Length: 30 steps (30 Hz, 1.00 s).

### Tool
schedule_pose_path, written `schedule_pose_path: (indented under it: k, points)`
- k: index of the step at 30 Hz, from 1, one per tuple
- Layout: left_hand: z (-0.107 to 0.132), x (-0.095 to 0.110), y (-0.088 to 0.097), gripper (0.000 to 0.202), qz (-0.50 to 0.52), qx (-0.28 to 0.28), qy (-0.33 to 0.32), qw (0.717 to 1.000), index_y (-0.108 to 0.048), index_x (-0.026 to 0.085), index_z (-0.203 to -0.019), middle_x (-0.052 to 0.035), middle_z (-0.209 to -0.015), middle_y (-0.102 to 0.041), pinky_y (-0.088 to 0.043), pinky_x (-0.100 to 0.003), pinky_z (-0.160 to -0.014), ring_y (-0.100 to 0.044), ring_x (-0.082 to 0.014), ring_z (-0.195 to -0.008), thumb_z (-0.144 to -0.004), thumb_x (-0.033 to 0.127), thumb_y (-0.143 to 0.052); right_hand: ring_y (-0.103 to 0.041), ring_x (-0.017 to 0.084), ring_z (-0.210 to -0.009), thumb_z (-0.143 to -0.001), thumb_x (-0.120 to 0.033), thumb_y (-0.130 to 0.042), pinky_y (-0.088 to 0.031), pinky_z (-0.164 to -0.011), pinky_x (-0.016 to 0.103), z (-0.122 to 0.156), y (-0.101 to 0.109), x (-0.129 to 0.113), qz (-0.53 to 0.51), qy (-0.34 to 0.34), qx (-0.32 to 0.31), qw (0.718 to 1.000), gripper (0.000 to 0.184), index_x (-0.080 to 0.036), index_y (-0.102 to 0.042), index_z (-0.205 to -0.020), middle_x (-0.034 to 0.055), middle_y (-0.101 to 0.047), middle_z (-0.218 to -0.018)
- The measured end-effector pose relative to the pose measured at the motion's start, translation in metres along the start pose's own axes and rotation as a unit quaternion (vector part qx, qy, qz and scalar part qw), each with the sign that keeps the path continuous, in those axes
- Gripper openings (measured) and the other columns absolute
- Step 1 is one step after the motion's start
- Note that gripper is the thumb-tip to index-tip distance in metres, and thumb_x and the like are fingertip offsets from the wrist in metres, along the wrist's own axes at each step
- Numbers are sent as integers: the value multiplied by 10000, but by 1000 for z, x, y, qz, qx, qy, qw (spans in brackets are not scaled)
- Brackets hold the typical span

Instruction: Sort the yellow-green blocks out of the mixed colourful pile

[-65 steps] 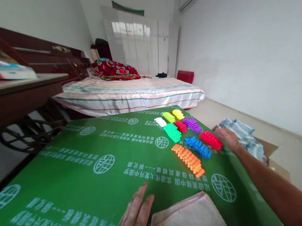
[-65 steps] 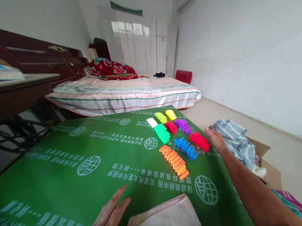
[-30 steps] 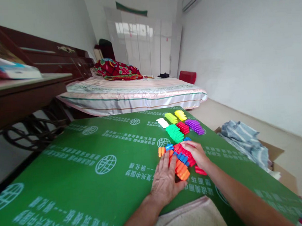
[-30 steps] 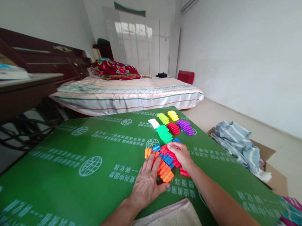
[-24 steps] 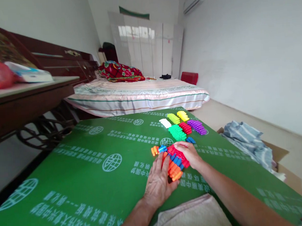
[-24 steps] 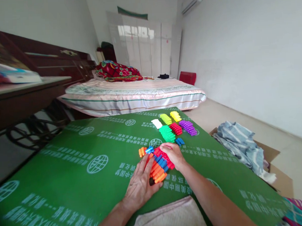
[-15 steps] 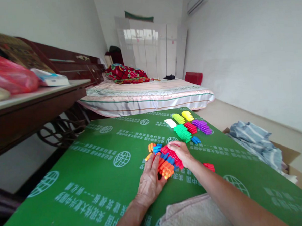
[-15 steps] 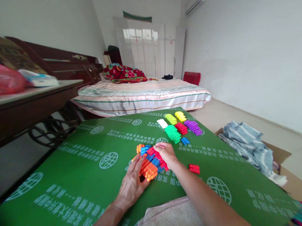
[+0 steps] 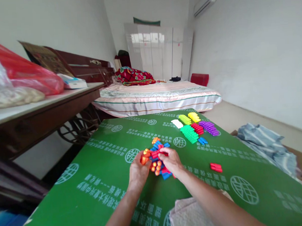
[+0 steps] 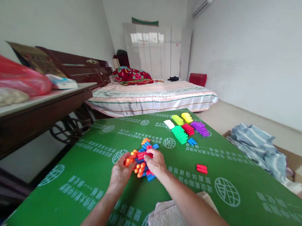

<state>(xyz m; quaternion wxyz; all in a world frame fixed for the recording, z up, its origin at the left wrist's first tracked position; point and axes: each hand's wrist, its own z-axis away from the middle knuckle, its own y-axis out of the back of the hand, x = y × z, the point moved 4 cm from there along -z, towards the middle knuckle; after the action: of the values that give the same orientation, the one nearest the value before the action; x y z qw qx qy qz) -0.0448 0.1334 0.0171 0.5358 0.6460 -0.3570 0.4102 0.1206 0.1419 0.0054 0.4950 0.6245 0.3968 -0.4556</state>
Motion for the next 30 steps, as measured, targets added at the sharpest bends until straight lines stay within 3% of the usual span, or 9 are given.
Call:
schedule_pose_path:
  k: [3, 9, 15, 23, 26, 30]
  points:
    - [-3, -2, 5, 524, 4, 10, 14, 1000, -509, 118, -1243, -97, -1030, -686, -545, -353, -870, -657, -227, -932, -741, 254, -567, -671, 229, -991, -730, -280, -626, -483, -949, 368, 6, -10, -1, 13, 17, -1, 1000, 260, -211, -732, -957, 53, -739, -1023]
    - [-12, 1, 13, 508, -26, 32, 7, 999, -511, 85, -1255, -179, -1250, -591, -467, -407, -1024, -562, -266, -1182, -785, 277, -508, -629, 219, -1071, -740, -214, -610, -460, -988, 363, 22, -26, -9, 52, 70, 1, 996, 322, -237, -688, -1052, 53, -695, -1120]
    - [-13, -5, 29, 419, -60, 27, -17, 998, -610, 131, -1118, -143, -1147, -654, -475, -439, -1012, -611, -270, -1096, -765, 303, -466, -635, 238, -1065, -764, -210, -596, -470, -977, 376, 35, -32, -23, 105, 122, -38, 986, 370, -219, -658, -1129, 79, -686, -1140]
    - [12, -20, 58, 503, -81, 1, -30, 996, -631, 127, -1079, -120, -1102, -675, -490, -409, -1008, -633, -263, -1046, -684, 367, -433, -680, 194, -879, -769, -221, -595, -536, -798, 306, 48, -48, -38, 72, 165, -141, 974, 303, -233, -697, -1055, 40, -730, -997]
    - [21, -23, 69, 529, -86, 5, -24, 996, -629, 121, -1088, -126, -1125, -666, -483, -421, -1021, -618, -276, -1079, -677, 384, -427, -683, 171, -824, -792, -242, -590, -539, -724, 273, 43, -52, -40, 59, 164, -166, 971, 258, -237, -706, -1022, 23, -740, -934]
    - [35, -21, 79, 578, -102, -11, -41, 994, -601, 108, -1157, -145, -1237, -607, -450, -453, -1064, -561, -296, -1174, -736, 461, -421, -659, 181, -940, -830, -216, -557, -512, -860, 308, 11, -38, -41, 156, 199, -99, 962, 242, -223, -704, -1022, 50, -725, -1035]
